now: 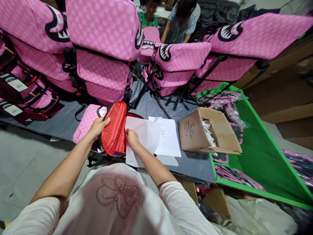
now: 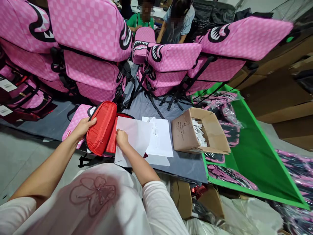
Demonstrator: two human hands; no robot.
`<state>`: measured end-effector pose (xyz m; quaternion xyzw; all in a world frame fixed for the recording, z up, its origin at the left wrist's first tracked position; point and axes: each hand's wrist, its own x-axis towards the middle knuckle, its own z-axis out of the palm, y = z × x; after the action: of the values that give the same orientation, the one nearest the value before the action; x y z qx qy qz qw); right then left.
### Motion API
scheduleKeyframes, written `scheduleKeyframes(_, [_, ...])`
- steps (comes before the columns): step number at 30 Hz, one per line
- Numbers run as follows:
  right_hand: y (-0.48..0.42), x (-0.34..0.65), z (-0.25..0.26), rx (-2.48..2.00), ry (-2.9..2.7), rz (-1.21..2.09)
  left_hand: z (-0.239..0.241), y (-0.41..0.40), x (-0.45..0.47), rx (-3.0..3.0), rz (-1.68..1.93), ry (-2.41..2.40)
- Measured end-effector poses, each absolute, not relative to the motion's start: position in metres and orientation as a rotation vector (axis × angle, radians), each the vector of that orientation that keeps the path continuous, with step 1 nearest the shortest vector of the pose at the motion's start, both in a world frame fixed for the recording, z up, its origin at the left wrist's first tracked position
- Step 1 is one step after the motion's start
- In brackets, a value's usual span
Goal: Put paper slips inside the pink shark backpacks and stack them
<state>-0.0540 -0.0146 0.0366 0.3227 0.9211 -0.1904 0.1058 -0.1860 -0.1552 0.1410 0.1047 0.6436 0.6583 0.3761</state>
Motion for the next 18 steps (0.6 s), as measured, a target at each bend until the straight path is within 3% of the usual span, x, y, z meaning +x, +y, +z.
scheduleKeyframes(4, [-0.01, -0.052, 0.029, 0.912, 2.775, -0.648, 0.137, -0.159, -0.195, 0.28, 1.685, 1.596])
scheduleKeyframes(7, [-0.007, -0.05, 0.022, 0.971, 2.902, -0.483, 0.134, -0.16, -0.201, 0.287, 1.685, 1.571])
scheduleKeyframes(18, [0.021, -0.029, -0.036, 0.48, 2.772, -0.053, 0.128, -0.166, -0.214, 0.265, 1.669, 1.527])
